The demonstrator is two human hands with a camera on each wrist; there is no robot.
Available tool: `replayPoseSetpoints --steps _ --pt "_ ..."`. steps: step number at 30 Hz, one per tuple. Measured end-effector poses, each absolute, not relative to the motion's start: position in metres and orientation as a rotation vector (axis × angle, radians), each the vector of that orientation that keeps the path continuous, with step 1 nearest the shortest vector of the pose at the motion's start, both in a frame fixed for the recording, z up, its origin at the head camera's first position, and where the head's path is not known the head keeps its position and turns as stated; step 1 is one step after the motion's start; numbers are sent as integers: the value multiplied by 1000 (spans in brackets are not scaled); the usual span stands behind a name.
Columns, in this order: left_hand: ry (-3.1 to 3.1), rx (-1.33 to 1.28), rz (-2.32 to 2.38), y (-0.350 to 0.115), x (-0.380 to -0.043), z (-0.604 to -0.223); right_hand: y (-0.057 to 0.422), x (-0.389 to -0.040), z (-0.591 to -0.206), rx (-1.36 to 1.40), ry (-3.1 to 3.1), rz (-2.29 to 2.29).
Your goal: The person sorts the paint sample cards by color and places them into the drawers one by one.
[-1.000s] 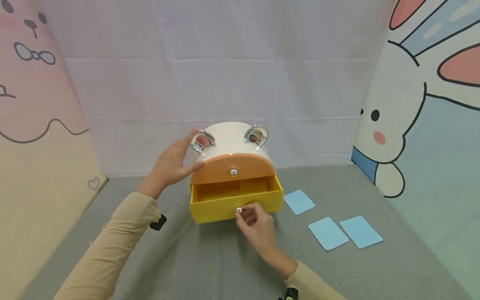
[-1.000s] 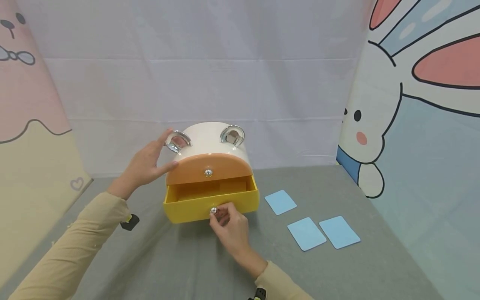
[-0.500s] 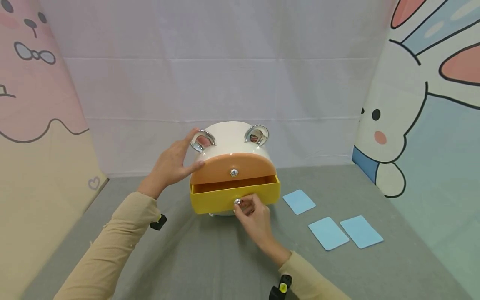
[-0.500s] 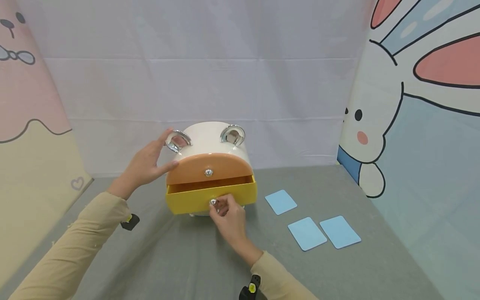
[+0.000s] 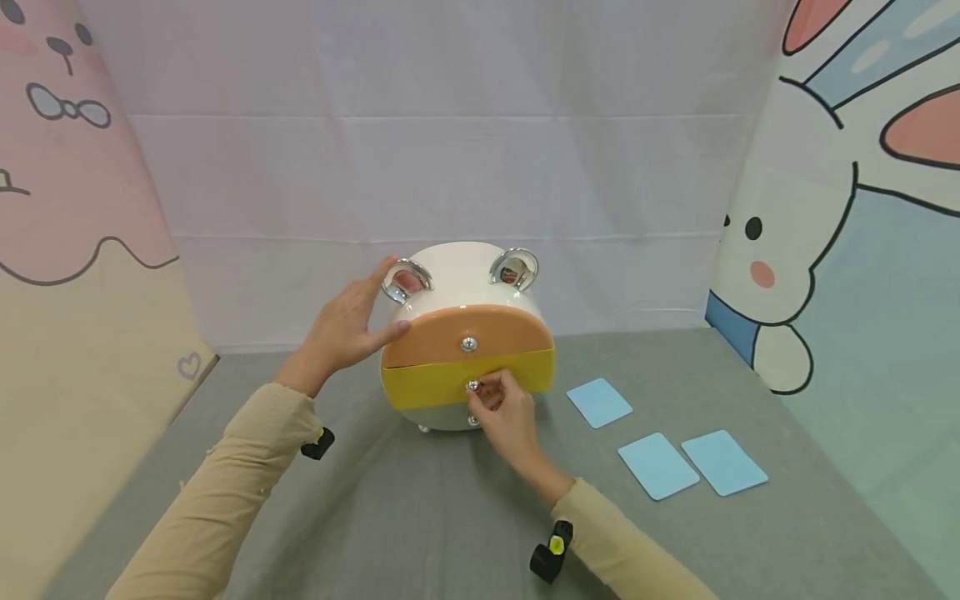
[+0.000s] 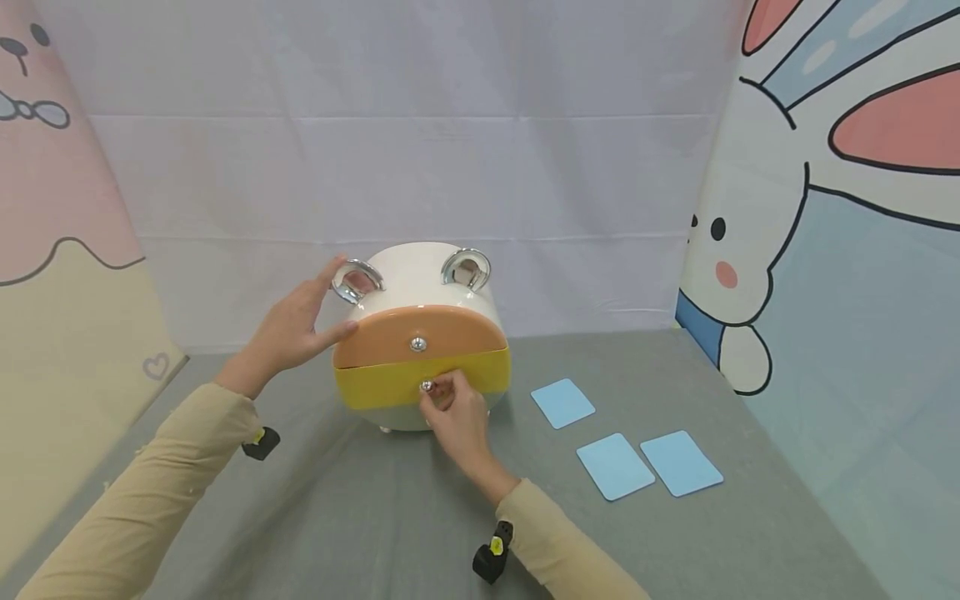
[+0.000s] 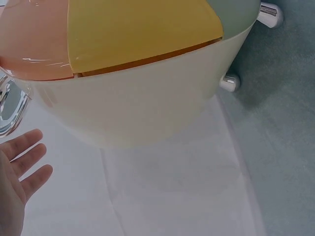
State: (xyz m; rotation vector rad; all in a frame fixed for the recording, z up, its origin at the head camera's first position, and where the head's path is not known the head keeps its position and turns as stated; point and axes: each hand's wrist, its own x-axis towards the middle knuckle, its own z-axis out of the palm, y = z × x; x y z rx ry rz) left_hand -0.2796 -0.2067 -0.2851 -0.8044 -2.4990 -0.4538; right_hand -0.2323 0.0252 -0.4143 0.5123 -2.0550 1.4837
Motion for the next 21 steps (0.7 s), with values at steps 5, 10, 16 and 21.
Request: replayPoseSetpoints --steps 5,10,16,21 --pt "-2486 -806 -465 -206 -280 -286 25 -236 -414 521 -2052 1460" --pt "-2480 -806 -462 -206 -280 -285 25 -236 -413 521 -2037 1469" --pt "-2479 -803 -458 -205 -279 -284 23 -233 -411 496 -2043 1511" --pt "-2478 -805 -462 -206 -278 -285 23 -231 -412 470 -2032 1565"
